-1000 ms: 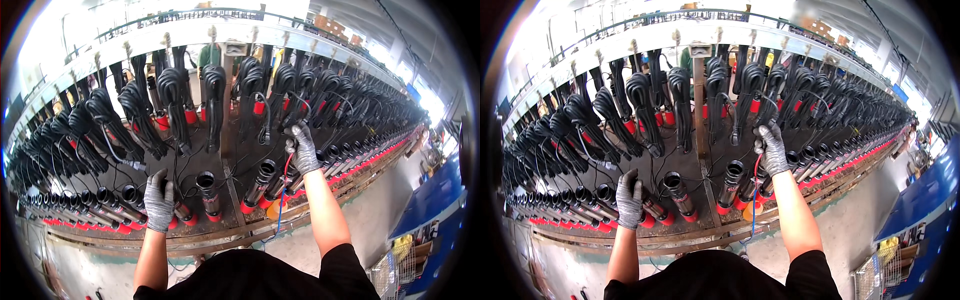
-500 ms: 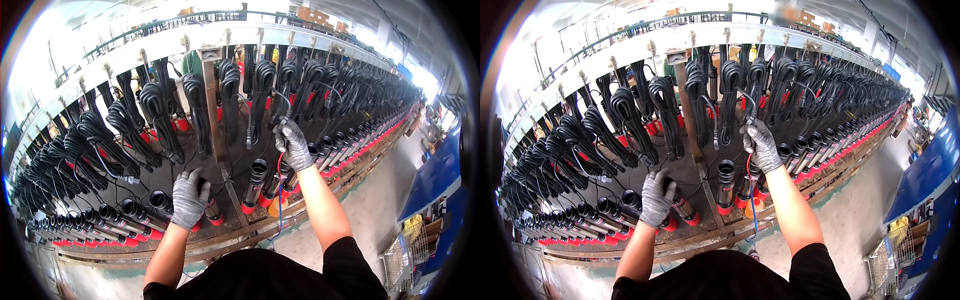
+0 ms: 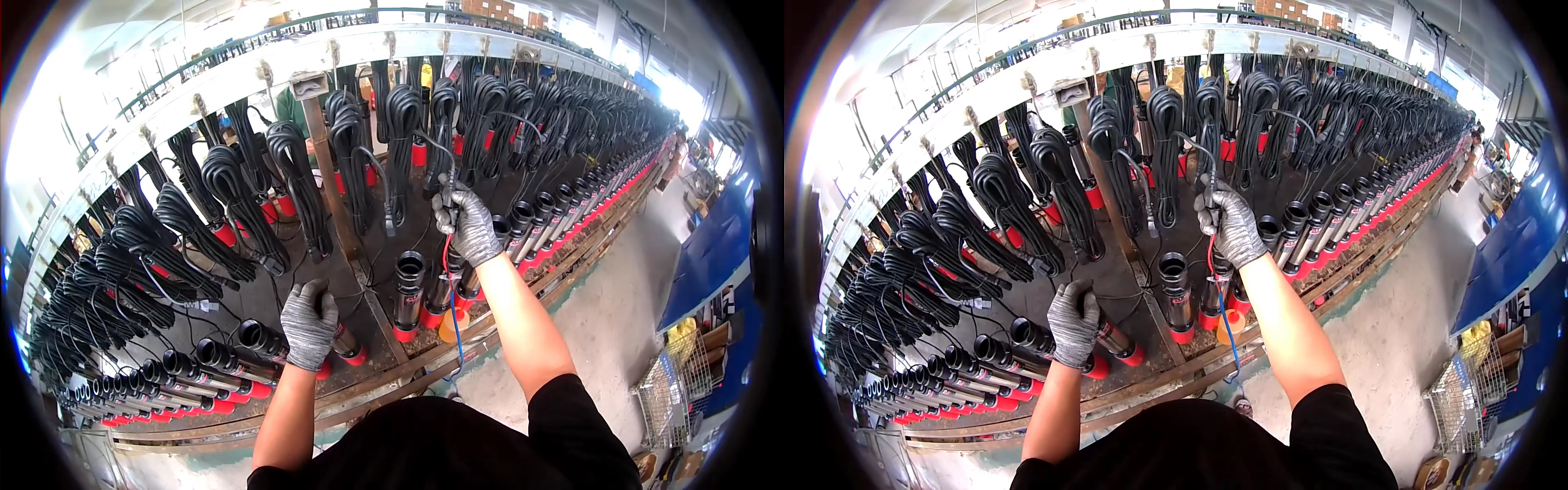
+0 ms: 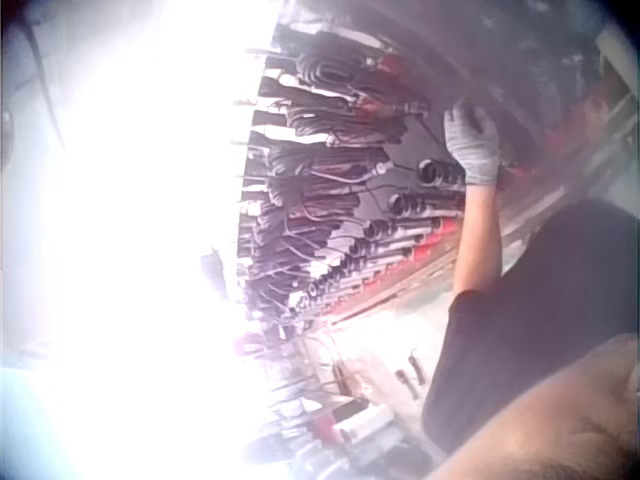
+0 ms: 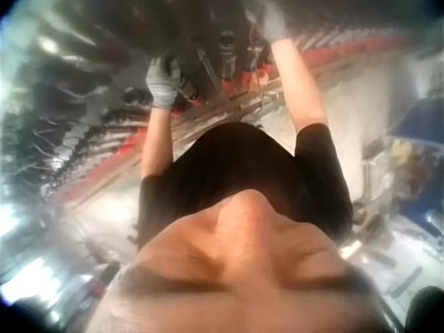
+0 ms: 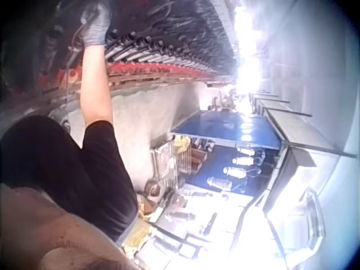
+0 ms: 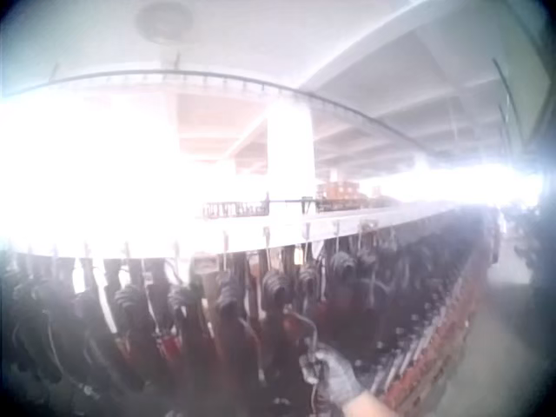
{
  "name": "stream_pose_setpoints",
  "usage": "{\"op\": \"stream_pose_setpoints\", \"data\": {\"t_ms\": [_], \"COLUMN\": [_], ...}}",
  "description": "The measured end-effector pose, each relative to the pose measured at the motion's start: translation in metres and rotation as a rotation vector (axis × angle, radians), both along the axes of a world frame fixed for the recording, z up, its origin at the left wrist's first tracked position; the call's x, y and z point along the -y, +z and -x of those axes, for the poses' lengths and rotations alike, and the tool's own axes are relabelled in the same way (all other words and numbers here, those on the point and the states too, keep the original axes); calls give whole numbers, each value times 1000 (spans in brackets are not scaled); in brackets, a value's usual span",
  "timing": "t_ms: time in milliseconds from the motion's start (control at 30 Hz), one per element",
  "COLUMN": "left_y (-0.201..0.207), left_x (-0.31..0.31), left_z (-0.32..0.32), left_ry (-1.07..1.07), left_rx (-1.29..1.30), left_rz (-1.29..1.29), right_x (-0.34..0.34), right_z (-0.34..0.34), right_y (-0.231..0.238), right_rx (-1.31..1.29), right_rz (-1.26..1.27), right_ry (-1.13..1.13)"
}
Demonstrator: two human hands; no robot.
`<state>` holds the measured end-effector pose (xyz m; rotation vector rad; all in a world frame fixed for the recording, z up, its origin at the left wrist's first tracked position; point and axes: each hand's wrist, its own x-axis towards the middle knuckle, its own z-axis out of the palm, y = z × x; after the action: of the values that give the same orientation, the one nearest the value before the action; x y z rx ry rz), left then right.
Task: The person handles a sequence of water pumps on a long assembly rack, lifting each pump slightly to check its base and the attached power cord.
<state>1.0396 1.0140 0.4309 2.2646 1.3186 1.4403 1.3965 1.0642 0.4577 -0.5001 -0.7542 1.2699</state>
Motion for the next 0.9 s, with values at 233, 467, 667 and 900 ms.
{"op": "stream_pose_setpoints", "data": {"t_ms": [233, 467, 667, 900], "left_y": [-4, -1, -1, -3], "left_x": [-2, -3, -2, -4], "left_z": [2, 1, 0, -1], "left_ry": [21, 40, 43, 38], "left_rx": [-5, -16, -19, 8], "left_rz": [12, 79, 63, 68], "right_x": [4, 7, 7, 6], "right_z": [9, 15, 11, 10], "right_y": [7, 4, 3, 5], "right_rx": [-35, 244, 199, 150], "right_rz": [88, -12, 10, 13], "right_ry": [-42, -71, -69, -80]}}
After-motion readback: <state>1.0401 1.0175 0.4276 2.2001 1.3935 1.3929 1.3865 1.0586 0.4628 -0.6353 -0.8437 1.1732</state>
